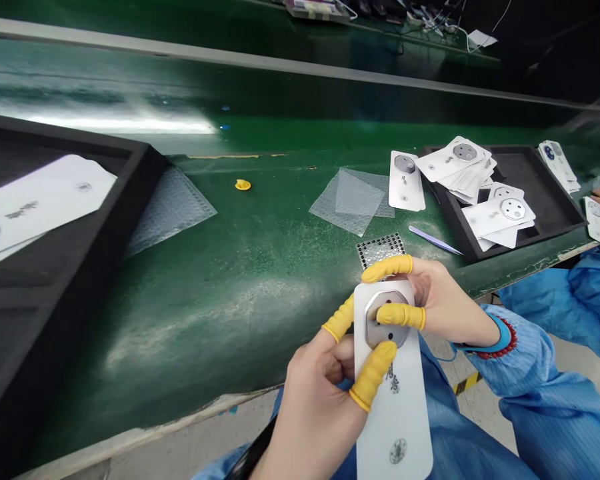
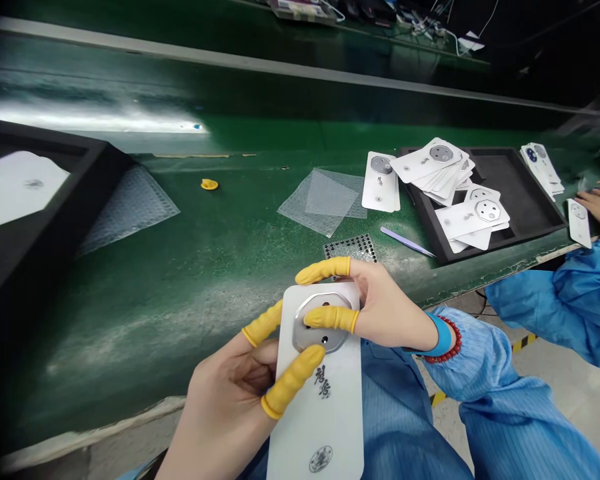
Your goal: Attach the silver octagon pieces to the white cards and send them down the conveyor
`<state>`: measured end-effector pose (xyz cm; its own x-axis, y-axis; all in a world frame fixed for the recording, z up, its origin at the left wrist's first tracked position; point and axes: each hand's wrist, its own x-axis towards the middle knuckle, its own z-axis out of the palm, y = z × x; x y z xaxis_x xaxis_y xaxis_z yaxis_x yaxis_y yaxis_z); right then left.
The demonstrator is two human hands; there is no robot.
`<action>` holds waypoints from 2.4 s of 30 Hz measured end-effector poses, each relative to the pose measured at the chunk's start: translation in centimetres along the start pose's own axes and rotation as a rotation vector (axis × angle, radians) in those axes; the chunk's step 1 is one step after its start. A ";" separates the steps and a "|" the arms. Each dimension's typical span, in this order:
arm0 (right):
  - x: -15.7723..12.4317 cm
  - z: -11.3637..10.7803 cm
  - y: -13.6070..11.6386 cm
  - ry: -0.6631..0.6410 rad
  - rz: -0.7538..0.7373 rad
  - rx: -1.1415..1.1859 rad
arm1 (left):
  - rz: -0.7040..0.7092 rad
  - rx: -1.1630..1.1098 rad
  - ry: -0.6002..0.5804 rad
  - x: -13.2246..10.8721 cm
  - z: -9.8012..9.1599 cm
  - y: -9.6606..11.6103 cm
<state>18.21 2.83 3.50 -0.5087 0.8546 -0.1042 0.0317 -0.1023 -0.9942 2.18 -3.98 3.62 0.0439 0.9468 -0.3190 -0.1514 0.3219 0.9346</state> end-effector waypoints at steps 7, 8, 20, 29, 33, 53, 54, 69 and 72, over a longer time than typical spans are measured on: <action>0.0 0.1 -0.8 -0.009 -0.005 -0.088 | -0.035 -0.021 -0.038 -0.3 -0.2 0.0; 0.0 0.2 -1.0 -0.014 -0.005 -0.101 | -0.039 -0.024 -0.049 -0.4 -0.3 -0.1; 0.7 -0.2 -2.1 -0.073 -0.049 -0.180 | -0.005 -0.072 -0.029 0.3 -1.1 -0.7; 0.7 -0.3 -2.3 -0.092 -0.106 -0.313 | -0.100 -0.160 0.116 0.7 0.4 0.1; 0.3 -0.3 -2.0 -0.092 -0.161 -0.305 | -0.110 -0.175 0.166 0.6 0.9 0.7; -2.9 -0.8 -1.5 -0.175 -0.821 -1.356 | -0.036 -0.362 -0.087 0.6 -1.1 -1.2; -2.9 -0.7 -1.8 -0.201 -0.809 -1.359 | -0.044 -0.346 -0.087 0.5 -1.2 -1.2; -1.8 -1.3 -1.3 -0.201 -0.878 -0.836 | 0.010 -0.280 -0.103 -0.2 -1.1 -0.5; -1.9 -1.3 -1.4 -0.206 -0.880 -0.794 | -0.017 -0.301 -0.090 -0.3 -0.9 -0.1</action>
<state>20.24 2.01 5.11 -0.7477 0.3694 0.5519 0.0889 0.8792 -0.4681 1.31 -4.29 3.46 0.1342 0.9425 -0.3060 -0.4346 0.3335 0.8366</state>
